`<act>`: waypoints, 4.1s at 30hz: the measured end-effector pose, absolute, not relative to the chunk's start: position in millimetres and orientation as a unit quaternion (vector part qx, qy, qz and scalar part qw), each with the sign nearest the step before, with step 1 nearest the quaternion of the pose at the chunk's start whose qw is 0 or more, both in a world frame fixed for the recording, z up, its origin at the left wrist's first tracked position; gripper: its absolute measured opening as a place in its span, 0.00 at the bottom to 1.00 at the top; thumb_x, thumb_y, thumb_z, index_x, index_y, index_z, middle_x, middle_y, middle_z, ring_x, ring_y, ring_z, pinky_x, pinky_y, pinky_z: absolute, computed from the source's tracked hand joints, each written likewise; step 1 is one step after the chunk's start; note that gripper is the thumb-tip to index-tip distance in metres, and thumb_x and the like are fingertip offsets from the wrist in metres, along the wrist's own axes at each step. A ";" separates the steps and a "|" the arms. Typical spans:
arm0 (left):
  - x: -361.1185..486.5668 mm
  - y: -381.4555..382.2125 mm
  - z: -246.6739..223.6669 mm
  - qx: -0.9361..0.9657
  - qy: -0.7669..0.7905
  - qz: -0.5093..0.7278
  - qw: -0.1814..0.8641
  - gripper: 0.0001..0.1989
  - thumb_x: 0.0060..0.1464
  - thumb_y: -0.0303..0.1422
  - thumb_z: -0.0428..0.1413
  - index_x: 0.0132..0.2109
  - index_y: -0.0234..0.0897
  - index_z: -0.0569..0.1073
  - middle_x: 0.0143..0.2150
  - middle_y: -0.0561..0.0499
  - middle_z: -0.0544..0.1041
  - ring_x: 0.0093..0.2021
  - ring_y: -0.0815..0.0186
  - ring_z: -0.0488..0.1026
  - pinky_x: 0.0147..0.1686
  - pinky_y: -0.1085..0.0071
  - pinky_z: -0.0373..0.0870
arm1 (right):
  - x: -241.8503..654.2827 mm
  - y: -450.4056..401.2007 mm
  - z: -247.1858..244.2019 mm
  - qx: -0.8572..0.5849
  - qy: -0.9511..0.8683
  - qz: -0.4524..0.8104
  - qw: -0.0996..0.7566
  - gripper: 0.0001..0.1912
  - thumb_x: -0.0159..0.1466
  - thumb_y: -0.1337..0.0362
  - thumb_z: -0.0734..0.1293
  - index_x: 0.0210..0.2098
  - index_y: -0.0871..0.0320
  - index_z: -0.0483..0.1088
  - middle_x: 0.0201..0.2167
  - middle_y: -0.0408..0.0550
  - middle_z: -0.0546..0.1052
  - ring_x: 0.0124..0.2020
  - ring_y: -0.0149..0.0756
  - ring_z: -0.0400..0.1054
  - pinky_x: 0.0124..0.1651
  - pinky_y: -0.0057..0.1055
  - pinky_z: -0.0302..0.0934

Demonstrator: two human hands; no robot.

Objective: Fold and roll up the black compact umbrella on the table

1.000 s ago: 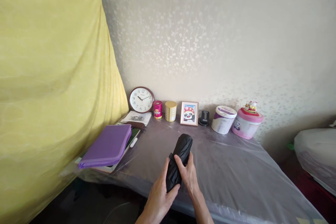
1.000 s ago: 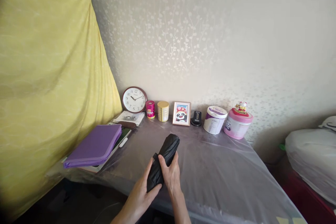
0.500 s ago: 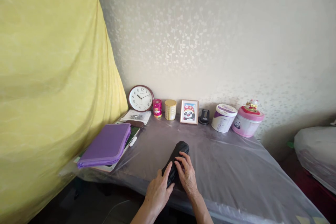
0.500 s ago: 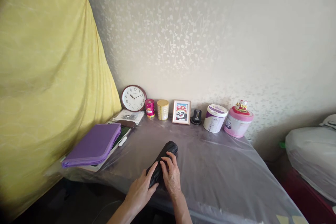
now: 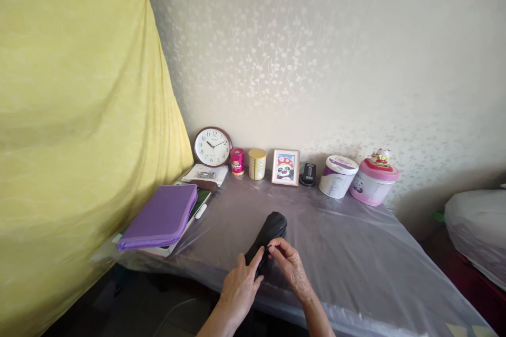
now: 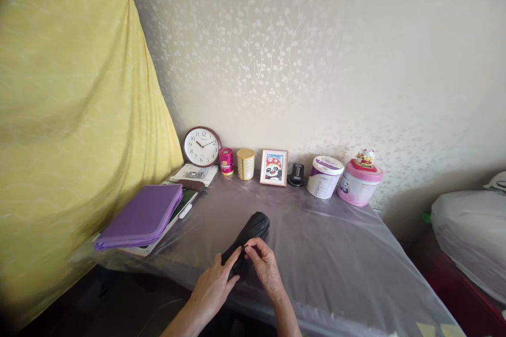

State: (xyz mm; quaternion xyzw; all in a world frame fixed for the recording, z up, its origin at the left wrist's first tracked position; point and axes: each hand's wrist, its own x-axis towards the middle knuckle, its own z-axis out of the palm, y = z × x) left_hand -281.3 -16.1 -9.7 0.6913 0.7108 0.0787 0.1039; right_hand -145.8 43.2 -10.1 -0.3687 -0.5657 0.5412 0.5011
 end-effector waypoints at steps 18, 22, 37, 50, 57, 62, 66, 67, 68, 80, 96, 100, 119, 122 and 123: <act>-291.8 -29.7 -19.4 0.688 0.712 0.084 0.111 0.37 0.54 0.33 0.51 0.64 0.45 0.38 0.56 0.40 0.62 0.40 0.60 0.74 0.38 0.69 0.68 | -171.7 77.5 -12.2 -0.473 -0.670 0.400 0.409 0.06 0.54 0.60 0.64 0.29 0.56 0.69 0.25 0.43 0.70 0.25 0.31 0.65 0.32 0.29 0.62; -297.6 -40.8 -20.2 0.684 0.713 0.080 0.134 0.40 0.55 0.30 0.49 0.64 0.48 0.30 0.58 0.39 0.60 0.42 0.62 0.73 0.38 0.71 0.67 | -153.7 79.9 -15.5 -0.482 -0.496 0.524 0.497 0.18 0.52 0.49 0.65 0.32 0.58 0.69 0.24 0.43 0.71 0.22 0.30 0.66 0.26 0.28 0.63; -297.3 -50.0 -22.8 0.685 0.713 0.077 0.129 0.43 0.54 0.21 0.46 0.62 0.51 0.24 0.60 0.42 0.56 0.45 0.64 0.72 0.37 0.74 0.65 | -164.6 64.1 -3.2 -0.388 -0.803 0.274 0.361 0.18 0.56 0.72 0.59 0.44 0.54 0.70 0.38 0.46 0.73 0.31 0.30 0.66 0.38 0.29 0.62; -297.1 -49.0 -32.0 0.687 0.719 0.044 0.094 0.40 0.55 0.22 0.44 0.63 0.48 0.26 0.54 0.41 0.62 0.39 0.66 0.73 0.33 0.75 0.64 | -123.7 53.9 -10.6 -0.415 -0.669 0.456 0.414 0.06 0.55 0.65 0.62 0.28 0.56 0.71 0.26 0.41 0.68 0.26 0.28 0.61 0.30 0.25 0.56; -296.8 -48.8 -37.1 0.686 0.722 0.050 0.072 0.39 0.55 0.21 0.42 0.63 0.49 0.25 0.54 0.41 0.62 0.37 0.67 0.73 0.32 0.75 0.65 | -90.5 51.0 -8.2 -0.475 -0.641 0.434 0.418 0.10 0.56 0.60 0.62 0.36 0.56 0.70 0.24 0.40 0.68 0.24 0.28 0.59 0.28 0.26 0.56; -294.5 -49.6 -30.6 0.684 0.723 0.046 0.085 0.39 0.55 0.21 0.42 0.63 0.49 0.25 0.53 0.42 0.62 0.37 0.67 0.73 0.32 0.76 0.64 | -127.2 56.4 -7.7 -0.404 -0.714 0.404 0.405 0.18 0.57 0.64 0.61 0.47 0.52 0.67 0.42 0.46 0.71 0.32 0.30 0.65 0.36 0.29 0.62; -293.8 -50.0 -24.1 0.681 0.724 0.050 0.100 0.40 0.55 0.22 0.43 0.63 0.50 0.25 0.53 0.44 0.62 0.38 0.67 0.73 0.32 0.76 0.64 | -143.4 55.7 -8.4 -0.388 -0.745 0.364 0.404 0.12 0.57 0.68 0.59 0.37 0.54 0.71 0.34 0.45 0.72 0.34 0.31 0.66 0.37 0.29 0.61; -293.7 -50.1 -23.4 0.680 0.724 0.051 0.103 0.40 0.55 0.22 0.44 0.63 0.50 0.25 0.52 0.44 0.63 0.38 0.67 0.73 0.31 0.76 0.63 | -141.3 53.7 -8.2 -0.391 -0.744 0.360 0.404 0.11 0.57 0.68 0.58 0.34 0.55 0.71 0.32 0.45 0.72 0.33 0.32 0.66 0.37 0.28 0.61; -293.7 -50.1 -23.1 0.680 0.724 0.054 0.105 0.41 0.55 0.22 0.44 0.63 0.51 0.25 0.52 0.45 0.63 0.37 0.68 0.73 0.31 0.77 0.63 | -136.9 51.2 -8.0 -0.395 -0.743 0.362 0.401 0.11 0.57 0.69 0.58 0.32 0.55 0.71 0.31 0.44 0.72 0.33 0.31 0.66 0.36 0.28 0.60; -298.0 -49.0 -16.6 0.683 0.716 0.040 0.136 0.38 0.57 0.24 0.43 0.63 0.52 0.27 0.48 0.48 0.66 0.38 0.67 0.72 0.34 0.75 0.63 | -50.8 51.1 -36.9 -0.544 -0.610 0.376 0.438 0.14 0.56 0.57 0.61 0.34 0.57 0.72 0.30 0.48 0.74 0.26 0.33 0.65 0.31 0.29 0.62; -314.0 -41.6 -12.8 0.568 0.678 0.250 0.395 0.34 0.52 0.32 0.48 0.63 0.51 0.44 0.37 0.54 0.73 0.28 0.70 0.72 0.30 0.74 0.66 | -39.9 50.7 -58.4 -0.570 -0.561 0.404 0.444 0.17 0.55 0.52 0.62 0.36 0.58 0.73 0.30 0.47 0.75 0.26 0.32 0.67 0.31 0.28 0.62; -328.3 -33.8 -14.8 0.424 0.589 0.342 0.597 0.39 0.50 0.45 0.49 0.63 0.46 0.38 0.26 0.58 0.69 0.17 0.72 0.65 0.17 0.76 0.62 | -39.3 50.5 -59.6 -0.573 -0.561 0.393 0.449 0.18 0.55 0.51 0.63 0.35 0.58 0.73 0.29 0.47 0.76 0.25 0.33 0.67 0.31 0.28 0.63; -343.7 -26.2 -14.7 0.607 0.763 0.117 0.190 0.39 0.51 0.23 0.46 0.65 0.43 0.35 0.40 0.48 0.72 0.34 0.67 0.73 0.34 0.73 0.63 | -44.4 50.2 -58.9 -0.559 -0.591 0.355 0.460 0.16 0.54 0.53 0.60 0.32 0.57 0.73 0.26 0.46 0.76 0.23 0.34 0.68 0.30 0.29 0.63; -352.2 -20.0 -2.9 0.523 0.740 0.241 0.349 0.35 0.50 0.32 0.47 0.63 0.40 0.42 0.28 0.55 0.72 0.20 0.69 0.67 0.23 0.73 0.63 | -44.6 51.2 -60.7 -0.556 -0.592 0.356 0.462 0.16 0.55 0.53 0.59 0.31 0.57 0.73 0.26 0.47 0.76 0.24 0.34 0.68 0.30 0.29 0.62; -352.6 -18.9 1.0 0.497 0.718 0.283 0.397 0.33 0.50 0.35 0.48 0.62 0.39 0.47 0.23 0.58 0.69 0.17 0.70 0.64 0.19 0.74 0.60 | -44.4 51.7 -61.8 -0.553 -0.592 0.359 0.464 0.17 0.55 0.54 0.59 0.31 0.57 0.73 0.26 0.47 0.76 0.24 0.34 0.68 0.30 0.29 0.63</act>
